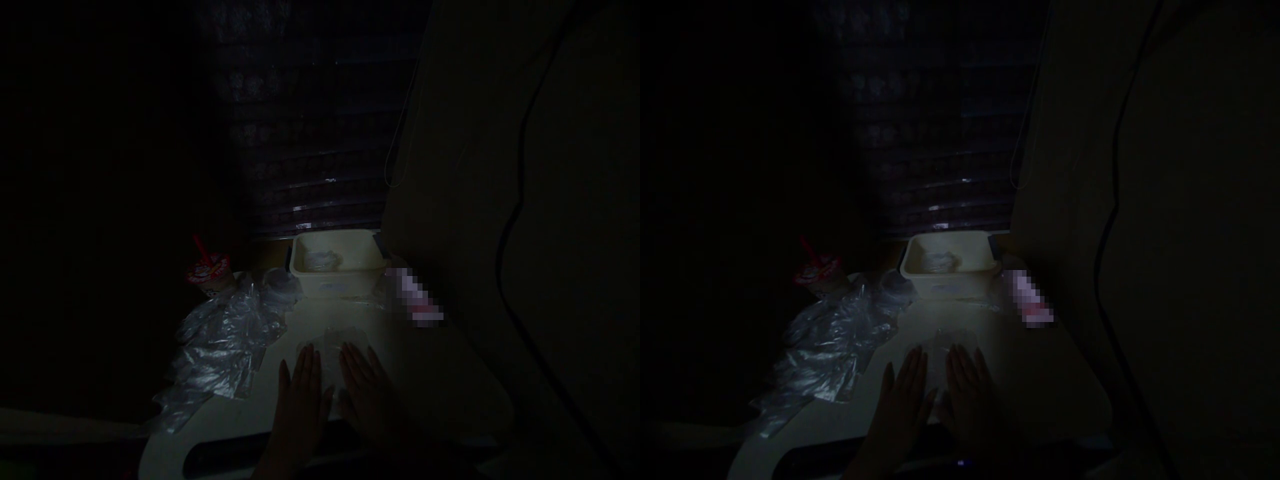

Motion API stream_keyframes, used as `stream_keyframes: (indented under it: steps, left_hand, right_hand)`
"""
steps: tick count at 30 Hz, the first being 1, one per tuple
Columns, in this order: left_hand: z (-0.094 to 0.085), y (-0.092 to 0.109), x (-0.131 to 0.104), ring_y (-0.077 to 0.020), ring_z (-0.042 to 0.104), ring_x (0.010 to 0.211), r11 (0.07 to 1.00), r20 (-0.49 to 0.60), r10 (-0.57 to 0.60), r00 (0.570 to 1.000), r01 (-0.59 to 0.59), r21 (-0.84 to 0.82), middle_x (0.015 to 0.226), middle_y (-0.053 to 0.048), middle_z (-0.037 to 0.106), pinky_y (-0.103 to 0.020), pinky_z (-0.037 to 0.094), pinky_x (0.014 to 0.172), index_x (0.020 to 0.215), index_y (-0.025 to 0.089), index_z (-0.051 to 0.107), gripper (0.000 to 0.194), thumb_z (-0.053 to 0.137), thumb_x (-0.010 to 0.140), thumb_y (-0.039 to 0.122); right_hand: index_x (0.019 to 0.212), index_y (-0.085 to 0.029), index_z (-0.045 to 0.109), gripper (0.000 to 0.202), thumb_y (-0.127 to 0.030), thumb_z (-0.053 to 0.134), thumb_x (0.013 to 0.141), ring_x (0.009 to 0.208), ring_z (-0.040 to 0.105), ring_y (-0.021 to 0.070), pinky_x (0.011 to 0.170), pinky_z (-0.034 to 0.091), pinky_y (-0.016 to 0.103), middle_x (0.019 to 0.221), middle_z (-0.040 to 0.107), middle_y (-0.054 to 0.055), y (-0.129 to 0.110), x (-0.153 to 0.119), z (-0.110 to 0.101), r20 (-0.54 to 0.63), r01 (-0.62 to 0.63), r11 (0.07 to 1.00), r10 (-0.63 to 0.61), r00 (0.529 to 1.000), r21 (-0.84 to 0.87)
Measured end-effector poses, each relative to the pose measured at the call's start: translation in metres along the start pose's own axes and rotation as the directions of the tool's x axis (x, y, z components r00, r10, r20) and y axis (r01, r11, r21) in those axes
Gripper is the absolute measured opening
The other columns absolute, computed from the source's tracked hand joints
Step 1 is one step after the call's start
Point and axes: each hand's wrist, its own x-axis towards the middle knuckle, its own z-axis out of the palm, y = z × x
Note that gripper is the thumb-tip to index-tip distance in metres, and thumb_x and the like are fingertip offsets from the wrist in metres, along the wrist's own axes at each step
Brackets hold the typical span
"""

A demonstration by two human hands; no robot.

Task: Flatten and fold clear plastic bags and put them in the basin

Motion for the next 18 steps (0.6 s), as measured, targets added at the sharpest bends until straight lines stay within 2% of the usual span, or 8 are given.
stream_keyframes:
  steps: [5, 8, 11, 15, 18]
  left_hand:
    - [-0.003, 0.001, 0.001, -0.0247, 0.026, 0.119, 1.000, -0.005, -0.010, 1.000, 0.010, -0.022, 0.127, -0.013, 0.036, -0.047, 0.022, 0.091, 0.121, 0.011, 0.035, 0.047, 0.030, 0.082, 0.036]
    - [-0.005, 0.001, 0.002, -0.0245, 0.027, 0.119, 1.000, -0.013, -0.016, 1.000, 0.016, -0.016, 0.127, -0.013, 0.036, -0.047, 0.022, 0.091, 0.121, 0.011, 0.035, 0.046, 0.030, 0.082, 0.035]
    - [-0.006, 0.001, 0.002, -0.0245, 0.027, 0.119, 1.000, -0.017, -0.005, 1.000, 0.005, 0.001, 0.127, -0.013, 0.036, -0.047, 0.021, 0.091, 0.121, 0.010, 0.035, 0.046, 0.030, 0.082, 0.034]
    - [-0.003, 0.000, 0.001, -0.0251, 0.026, 0.119, 1.000, -0.027, 0.010, 1.000, -0.010, 0.011, 0.127, -0.014, 0.036, -0.048, 0.018, 0.092, 0.121, 0.009, 0.036, 0.048, 0.030, 0.081, 0.036]
    - [-0.001, 0.000, 0.000, -0.0254, 0.026, 0.118, 1.000, -0.036, 0.014, 0.999, -0.014, 0.012, 0.126, -0.014, 0.037, -0.048, 0.017, 0.092, 0.120, 0.009, 0.037, 0.047, 0.031, 0.081, 0.035]
  right_hand:
    - [0.120, -0.009, 0.038, 0.047, -0.029, 0.035, 0.077, 0.118, 0.027, 0.0226, 0.097, 0.011, 0.046, 0.126, 0.037, 0.010, 0.014, -0.008, 0.006, -0.041, -0.063, 0.998, 0.062, 0.997, -0.030]
    - [0.117, -0.008, 0.042, 0.044, -0.029, 0.033, 0.079, 0.116, 0.030, 0.0235, 0.096, 0.010, 0.048, 0.123, 0.041, 0.013, 0.019, -0.010, 0.011, -0.077, -0.112, 0.991, 0.106, 0.991, -0.069]
    - [0.117, -0.006, 0.041, 0.046, -0.031, 0.033, 0.079, 0.117, 0.028, 0.0260, 0.096, 0.010, 0.050, 0.124, 0.039, 0.015, 0.020, -0.007, 0.010, -0.083, -0.130, 0.988, 0.123, 0.989, -0.083]
    - [0.120, -0.009, 0.038, 0.049, -0.037, 0.033, 0.080, 0.121, 0.020, 0.0270, 0.096, 0.007, 0.052, 0.128, 0.033, 0.013, 0.014, 0.004, 0.002, -0.056, -0.061, 0.998, 0.060, 0.997, -0.030]
    - [0.122, -0.011, 0.035, 0.051, -0.041, 0.031, 0.081, 0.121, 0.018, 0.0254, 0.097, 0.005, 0.052, 0.129, 0.033, 0.011, 0.007, 0.013, -0.003, -0.016, 0.018, 1.000, -0.018, 1.000, 0.021]
